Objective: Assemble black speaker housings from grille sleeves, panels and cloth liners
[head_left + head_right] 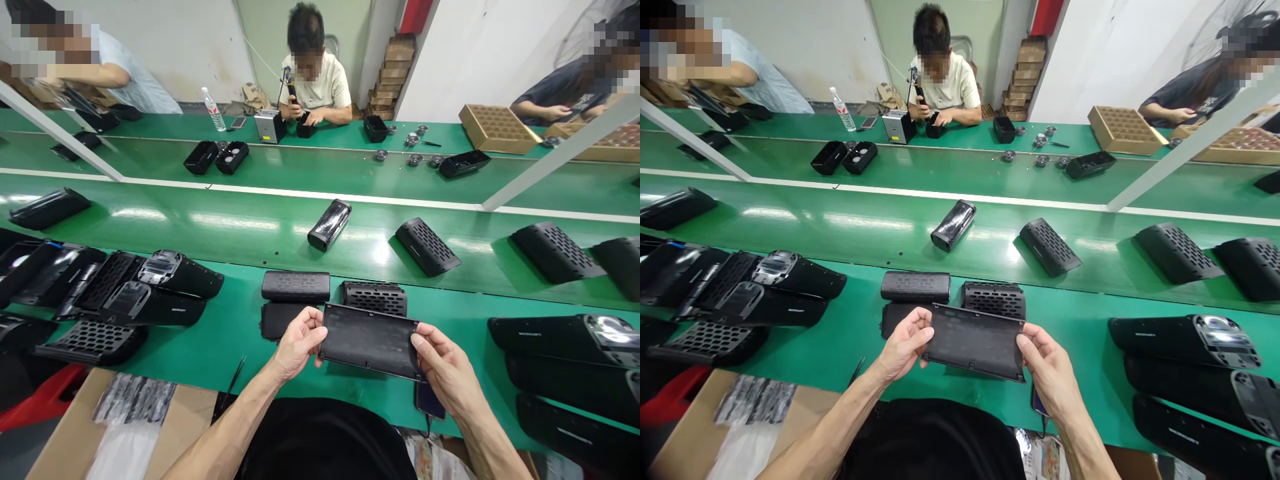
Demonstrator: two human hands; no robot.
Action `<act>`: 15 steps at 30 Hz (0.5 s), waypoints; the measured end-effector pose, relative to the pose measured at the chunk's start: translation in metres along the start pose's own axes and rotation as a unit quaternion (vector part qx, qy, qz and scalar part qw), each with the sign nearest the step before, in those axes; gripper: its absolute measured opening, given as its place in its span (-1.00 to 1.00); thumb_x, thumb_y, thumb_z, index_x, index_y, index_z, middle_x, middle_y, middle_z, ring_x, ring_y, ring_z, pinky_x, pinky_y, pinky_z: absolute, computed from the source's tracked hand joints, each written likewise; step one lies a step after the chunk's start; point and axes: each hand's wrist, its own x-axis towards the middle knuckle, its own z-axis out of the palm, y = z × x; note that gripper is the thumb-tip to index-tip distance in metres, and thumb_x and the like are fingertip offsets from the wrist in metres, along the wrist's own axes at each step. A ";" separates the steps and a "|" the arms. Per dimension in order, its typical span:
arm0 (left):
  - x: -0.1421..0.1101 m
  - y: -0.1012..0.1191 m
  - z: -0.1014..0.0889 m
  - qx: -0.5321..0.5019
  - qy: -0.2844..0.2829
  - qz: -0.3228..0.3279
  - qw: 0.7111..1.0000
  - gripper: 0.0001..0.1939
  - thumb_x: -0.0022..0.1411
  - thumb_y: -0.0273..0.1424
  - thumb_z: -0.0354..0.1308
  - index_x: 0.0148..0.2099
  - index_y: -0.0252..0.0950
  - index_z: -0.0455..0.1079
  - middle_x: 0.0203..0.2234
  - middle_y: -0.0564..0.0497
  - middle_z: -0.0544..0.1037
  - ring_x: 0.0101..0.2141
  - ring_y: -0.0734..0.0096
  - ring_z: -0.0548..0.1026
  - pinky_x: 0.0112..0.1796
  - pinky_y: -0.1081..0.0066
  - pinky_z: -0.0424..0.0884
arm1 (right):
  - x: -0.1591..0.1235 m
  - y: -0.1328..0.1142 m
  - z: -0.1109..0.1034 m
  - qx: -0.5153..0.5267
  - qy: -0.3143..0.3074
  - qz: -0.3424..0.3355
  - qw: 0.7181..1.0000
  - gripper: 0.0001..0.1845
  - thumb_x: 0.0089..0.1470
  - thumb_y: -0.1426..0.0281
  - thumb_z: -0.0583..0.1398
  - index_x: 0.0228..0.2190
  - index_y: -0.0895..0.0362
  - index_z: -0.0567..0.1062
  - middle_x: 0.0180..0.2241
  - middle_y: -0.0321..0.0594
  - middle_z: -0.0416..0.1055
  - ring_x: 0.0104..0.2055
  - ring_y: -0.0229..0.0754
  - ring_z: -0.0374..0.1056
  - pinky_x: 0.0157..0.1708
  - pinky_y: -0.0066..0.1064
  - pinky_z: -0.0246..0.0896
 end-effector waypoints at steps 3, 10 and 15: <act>-0.001 0.003 0.000 -0.003 -0.010 0.002 1.000 -0.54 0.17 -0.13 0.45 -0.14 -0.24 0.29 -0.39 0.16 0.44 -0.63 0.65 0.37 -0.69 0.57 0.41 | 0.000 -0.002 -0.001 -0.013 0.017 -0.012 1.000 -0.61 0.04 0.18 0.51 -0.12 0.00 0.61 -0.34 -0.33 0.50 -0.41 -0.30 0.27 -0.42 -0.51 0.26; 0.002 0.003 -0.001 -0.017 -0.016 0.008 1.000 -0.59 0.22 -0.19 0.43 -0.12 -0.27 0.30 -0.38 0.15 0.45 -0.62 0.66 0.37 -0.69 0.57 0.43 | 0.001 -0.005 0.000 -0.053 0.029 -0.029 0.998 -0.61 0.03 0.16 0.51 -0.15 0.01 0.62 -0.30 -0.31 0.50 -0.33 -0.28 0.29 -0.40 -0.54 0.25; 0.005 0.003 0.000 -0.045 -0.008 -0.006 0.999 -0.59 0.20 -0.21 0.45 -0.11 -0.26 0.31 -0.40 0.15 0.45 -0.60 0.64 0.39 -0.70 0.60 0.40 | 0.005 -0.005 0.004 -0.019 0.020 0.003 1.000 -0.58 -0.01 0.16 0.53 -0.13 -0.03 0.63 -0.26 -0.29 0.57 -0.34 -0.22 0.39 -0.36 -0.45 0.33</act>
